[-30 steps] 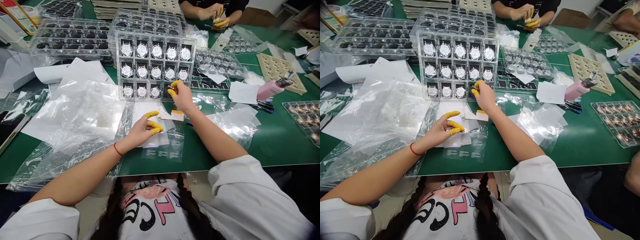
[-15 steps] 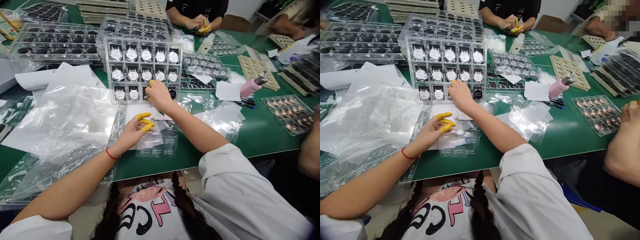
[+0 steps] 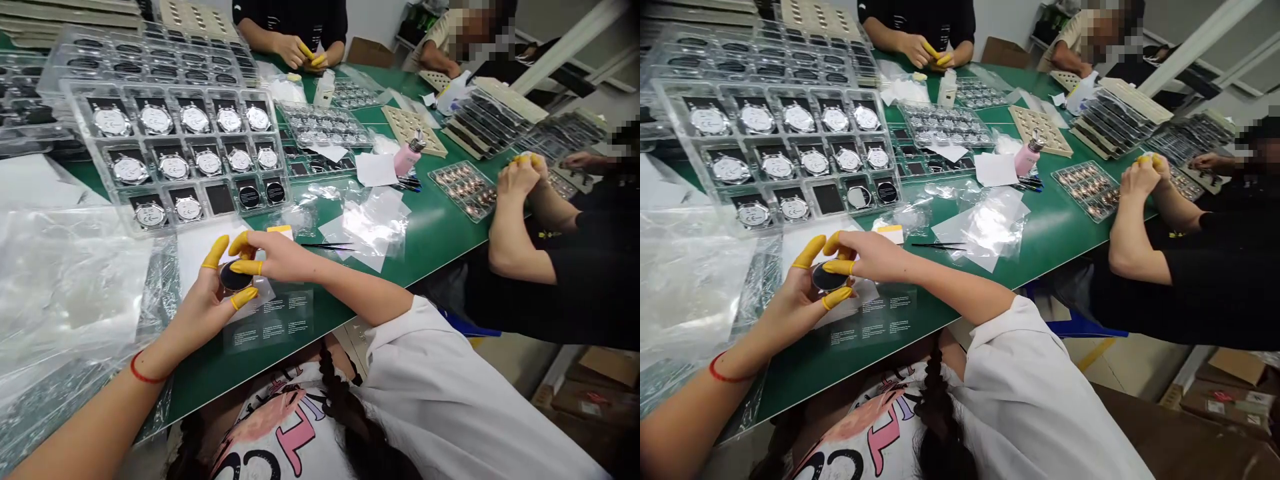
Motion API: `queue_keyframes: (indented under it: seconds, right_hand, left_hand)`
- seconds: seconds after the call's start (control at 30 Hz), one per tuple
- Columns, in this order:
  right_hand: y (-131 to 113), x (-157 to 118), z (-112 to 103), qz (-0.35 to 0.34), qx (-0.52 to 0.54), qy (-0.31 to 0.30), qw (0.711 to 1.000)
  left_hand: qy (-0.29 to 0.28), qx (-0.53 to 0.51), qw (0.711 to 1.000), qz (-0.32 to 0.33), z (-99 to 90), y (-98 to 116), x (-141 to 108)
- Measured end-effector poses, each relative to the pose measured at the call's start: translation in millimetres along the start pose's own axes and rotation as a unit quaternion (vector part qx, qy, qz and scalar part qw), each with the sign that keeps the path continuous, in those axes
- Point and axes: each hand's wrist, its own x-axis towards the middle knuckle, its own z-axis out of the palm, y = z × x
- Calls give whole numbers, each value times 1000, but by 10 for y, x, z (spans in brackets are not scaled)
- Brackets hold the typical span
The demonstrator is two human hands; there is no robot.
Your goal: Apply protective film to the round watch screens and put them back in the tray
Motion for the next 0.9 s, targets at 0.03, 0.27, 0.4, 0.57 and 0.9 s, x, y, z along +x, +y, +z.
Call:
queue_keyframes:
  seconds: [0.03, 0.27, 0.4, 0.57, 0.9]
  right_hand:
    - [-6, 3, 34, -16, -34, 6, 999]
    - [-3, -64, -262, -37, -149, 44, 987]
    - [377, -56, -813, 282, -291, 137, 904]
    - [483, 121, -539, 175, -290, 127, 932]
    - [232, 109, -118, -23, -114, 129, 985]
  left_hand:
    - [0, 14, 1000, 3, 3, -3, 0]
    - [44, 60, 997, -7, -12, 71, 26]
    - [14, -5, 999, -34, -8, 96, -9]
    - [-17, -58, 998, -4, 31, 115, -63]
    - [65, -84, 993, -44, 18, 177, -22]
